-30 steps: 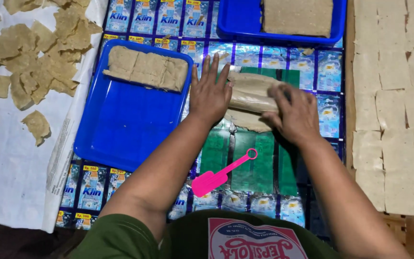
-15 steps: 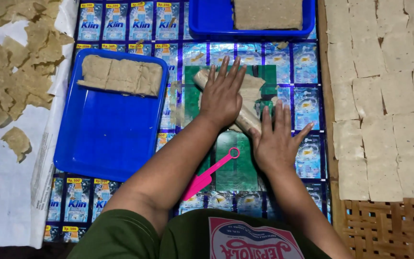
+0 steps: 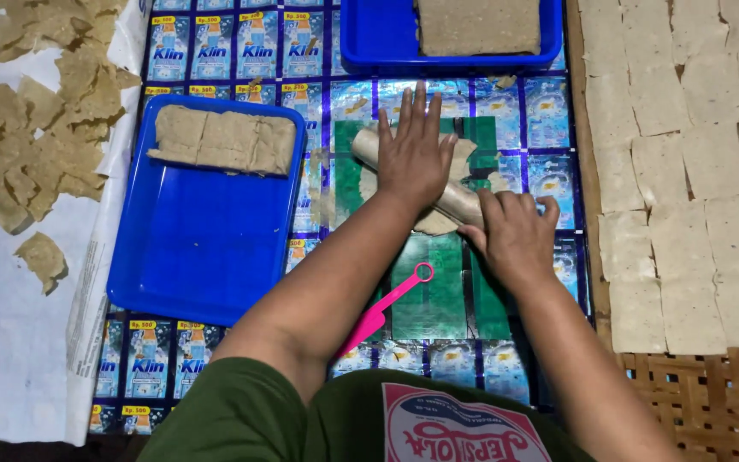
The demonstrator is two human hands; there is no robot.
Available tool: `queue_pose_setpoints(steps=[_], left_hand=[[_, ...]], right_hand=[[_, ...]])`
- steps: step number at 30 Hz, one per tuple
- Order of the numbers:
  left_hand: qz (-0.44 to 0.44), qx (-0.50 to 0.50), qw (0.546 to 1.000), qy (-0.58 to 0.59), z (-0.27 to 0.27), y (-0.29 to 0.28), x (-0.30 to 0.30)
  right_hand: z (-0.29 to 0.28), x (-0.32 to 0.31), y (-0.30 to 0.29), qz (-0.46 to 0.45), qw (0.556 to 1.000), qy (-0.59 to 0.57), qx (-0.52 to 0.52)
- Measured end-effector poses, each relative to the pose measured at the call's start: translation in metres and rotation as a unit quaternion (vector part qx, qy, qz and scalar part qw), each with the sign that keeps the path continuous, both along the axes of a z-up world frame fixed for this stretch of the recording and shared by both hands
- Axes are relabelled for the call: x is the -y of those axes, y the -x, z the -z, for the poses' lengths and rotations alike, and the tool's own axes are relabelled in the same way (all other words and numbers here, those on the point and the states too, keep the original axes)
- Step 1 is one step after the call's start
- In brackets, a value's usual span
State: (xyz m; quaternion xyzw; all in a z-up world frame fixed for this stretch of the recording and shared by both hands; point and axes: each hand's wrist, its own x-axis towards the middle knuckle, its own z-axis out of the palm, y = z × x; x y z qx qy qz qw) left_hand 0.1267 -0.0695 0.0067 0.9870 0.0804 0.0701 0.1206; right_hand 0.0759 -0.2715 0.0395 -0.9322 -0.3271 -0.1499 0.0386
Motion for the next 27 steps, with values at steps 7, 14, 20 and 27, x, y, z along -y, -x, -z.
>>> queue_pose_setpoints(steps=[7,14,20,27], left_hand=[[0.050,0.197,0.979,0.004,0.013,0.117,-0.054],[-0.014,0.181,0.982,-0.045,0.016,0.155,-0.044],[-0.086,0.179,0.979,-0.039,0.006,0.115,-0.049],[-0.119,0.052,0.992,0.001,-0.014,0.059,-0.075]], right_hand=[[0.026,0.000,-0.004,-0.090,0.994,-0.042,0.045],[0.031,-0.019,-0.001,-0.138,0.986,-0.091,0.017],[0.055,-0.035,-0.046,-0.095,0.994,-0.053,0.023],[0.021,-0.076,-0.101,-0.046,0.985,-0.052,-0.157]])
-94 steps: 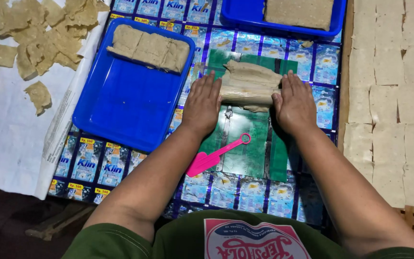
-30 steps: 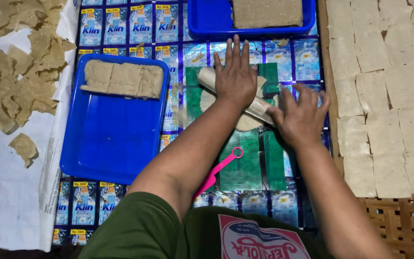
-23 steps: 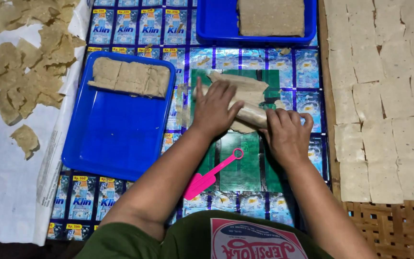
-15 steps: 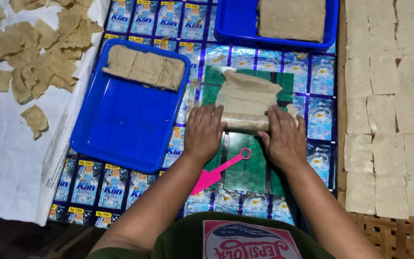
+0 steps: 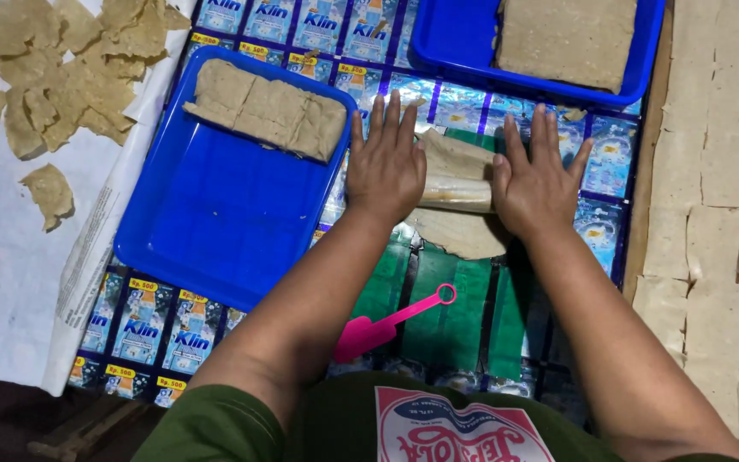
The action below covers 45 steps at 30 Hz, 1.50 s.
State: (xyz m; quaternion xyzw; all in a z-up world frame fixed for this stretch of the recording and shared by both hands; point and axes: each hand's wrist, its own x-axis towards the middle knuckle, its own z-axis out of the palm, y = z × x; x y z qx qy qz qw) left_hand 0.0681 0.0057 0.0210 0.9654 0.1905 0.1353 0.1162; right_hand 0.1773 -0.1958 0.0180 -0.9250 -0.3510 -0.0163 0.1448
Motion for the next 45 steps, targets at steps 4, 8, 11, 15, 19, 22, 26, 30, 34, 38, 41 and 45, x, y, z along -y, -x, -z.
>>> queue_pose_setpoints(steps=[4,8,11,15,19,22,26,30,34,38,41,45], left_hand=[[-0.001,-0.025,0.999,0.024,-0.011,-0.040,-0.021],[-0.010,-0.081,0.997,-0.014,-0.020,-0.067,-0.033],[0.002,-0.099,0.995,-0.026,-0.022,-0.062,-0.031],[0.043,-0.134,0.990,-0.012,-0.017,-0.045,-0.025],[0.058,-0.121,0.991,-0.004,-0.003,-0.017,-0.013],[0.061,-0.137,0.988,0.020,-0.004,0.008,-0.002],[0.088,-0.077,0.993,0.015,-0.001,0.037,0.002],[0.118,-0.010,0.993,-0.003,0.004,0.072,0.012],[0.124,0.015,0.992,0.004,0.013,0.104,0.023],[0.129,0.048,0.990,-0.013,0.023,0.133,0.035],[0.130,0.051,0.990,0.003,0.009,0.149,0.043],[0.115,0.041,0.992,0.013,0.005,0.141,0.046]], right_hand=[[-0.017,-0.025,-0.034,0.002,1.000,-0.005,-0.003],[-0.030,-0.041,-0.054,0.052,0.998,0.030,-0.021],[-0.031,-0.039,-0.048,0.062,0.997,0.043,-0.031],[-0.020,-0.027,-0.031,0.060,0.995,0.063,-0.046],[-0.014,-0.009,-0.002,0.063,0.992,0.089,-0.067],[0.002,0.011,0.017,0.041,0.989,0.120,-0.079],[0.010,0.027,0.044,0.012,0.996,0.093,0.009],[0.015,0.043,0.072,-0.021,0.996,0.045,0.080],[0.017,0.057,0.100,-0.047,0.990,-0.001,0.129],[0.014,0.071,0.130,-0.059,0.986,-0.017,0.153],[0.011,0.075,0.146,-0.049,0.987,-0.020,0.151],[0.014,0.072,0.139,-0.038,0.986,-0.028,0.159]])
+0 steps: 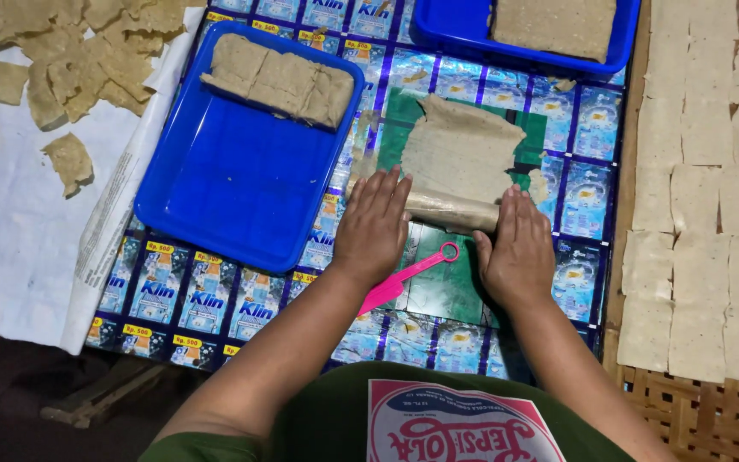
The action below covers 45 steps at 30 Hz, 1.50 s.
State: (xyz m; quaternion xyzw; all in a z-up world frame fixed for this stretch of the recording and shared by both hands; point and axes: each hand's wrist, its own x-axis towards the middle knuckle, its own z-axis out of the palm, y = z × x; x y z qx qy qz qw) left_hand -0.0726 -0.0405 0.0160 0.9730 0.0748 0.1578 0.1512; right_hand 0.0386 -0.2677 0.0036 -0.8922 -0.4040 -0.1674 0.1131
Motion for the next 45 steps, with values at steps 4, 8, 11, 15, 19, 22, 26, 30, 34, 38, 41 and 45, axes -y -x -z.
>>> queue_pose_setpoints(steps=[4,8,11,15,19,22,26,30,34,38,41,45], left_hand=[[-0.012,-0.003,1.000,-0.006,0.014,-0.039,-0.012],[-0.031,0.020,0.999,-0.028,0.008,-0.081,-0.025],[-0.047,-0.022,0.998,-0.028,-0.001,-0.111,-0.035],[-0.055,-0.088,0.994,-0.037,-0.013,-0.150,-0.048],[-0.069,-0.116,0.990,-0.028,-0.020,-0.185,-0.061],[-0.101,-0.122,0.986,-0.045,-0.022,-0.197,-0.064],[-0.087,-0.147,0.984,-0.044,-0.023,-0.184,-0.060],[-0.068,-0.115,0.990,-0.039,-0.013,-0.148,-0.044],[-0.044,-0.076,0.996,-0.027,-0.003,-0.099,-0.029],[-0.013,0.024,0.998,-0.063,0.029,-0.055,-0.019],[0.007,0.064,0.995,-0.077,0.048,-0.045,-0.025],[-0.002,0.032,0.998,-0.052,0.031,-0.033,-0.027]], right_hand=[[0.016,-0.009,-0.043,-0.007,1.000,-0.004,-0.009],[0.026,-0.021,-0.086,0.038,0.997,0.030,-0.061],[0.018,-0.038,-0.114,0.055,0.991,0.037,-0.120],[-0.029,-0.070,-0.141,0.073,0.980,0.029,-0.184],[-0.033,-0.085,-0.172,0.076,0.981,0.013,-0.176],[-0.036,-0.089,-0.178,0.080,0.985,-0.005,-0.153],[-0.037,-0.085,-0.165,0.077,0.983,0.024,-0.166],[-0.034,-0.072,-0.131,0.047,0.988,0.023,-0.145],[-0.013,-0.047,-0.093,0.005,0.995,-0.009,-0.102],[-0.004,-0.030,-0.050,0.005,0.996,0.001,-0.092],[-0.004,-0.027,-0.008,0.012,0.994,0.000,-0.105],[-0.015,-0.037,0.067,-0.219,0.969,-0.073,-0.092]])
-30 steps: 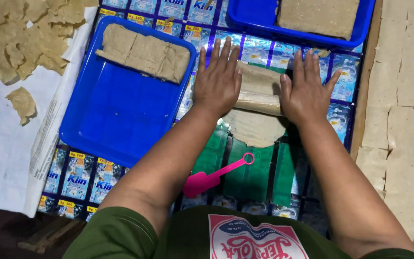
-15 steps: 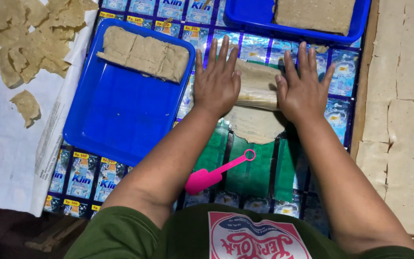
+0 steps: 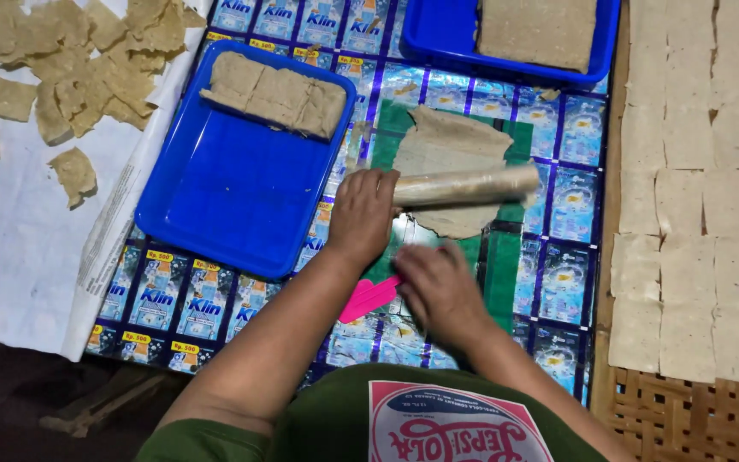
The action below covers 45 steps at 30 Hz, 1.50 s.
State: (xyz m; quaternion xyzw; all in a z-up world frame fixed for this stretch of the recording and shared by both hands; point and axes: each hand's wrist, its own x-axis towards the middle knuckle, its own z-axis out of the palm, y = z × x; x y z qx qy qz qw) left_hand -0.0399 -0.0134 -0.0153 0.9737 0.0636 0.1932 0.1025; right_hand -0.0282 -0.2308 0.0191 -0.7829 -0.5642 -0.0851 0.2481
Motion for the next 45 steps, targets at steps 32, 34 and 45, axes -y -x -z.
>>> queue_pose_setpoints(steps=[32,34,45], left_hand=[[-0.058,0.148,0.958,0.238,0.004,0.051,0.034],[-0.059,0.144,0.958,0.239,0.000,0.050,0.034],[-0.058,0.141,0.958,0.241,-0.004,0.050,0.034]], right_hand=[[0.032,0.044,-0.023,0.429,0.843,0.215,-0.243],[0.030,0.038,-0.030,0.431,0.846,0.212,-0.233],[0.021,0.021,-0.080,0.418,0.855,0.204,-0.229]])
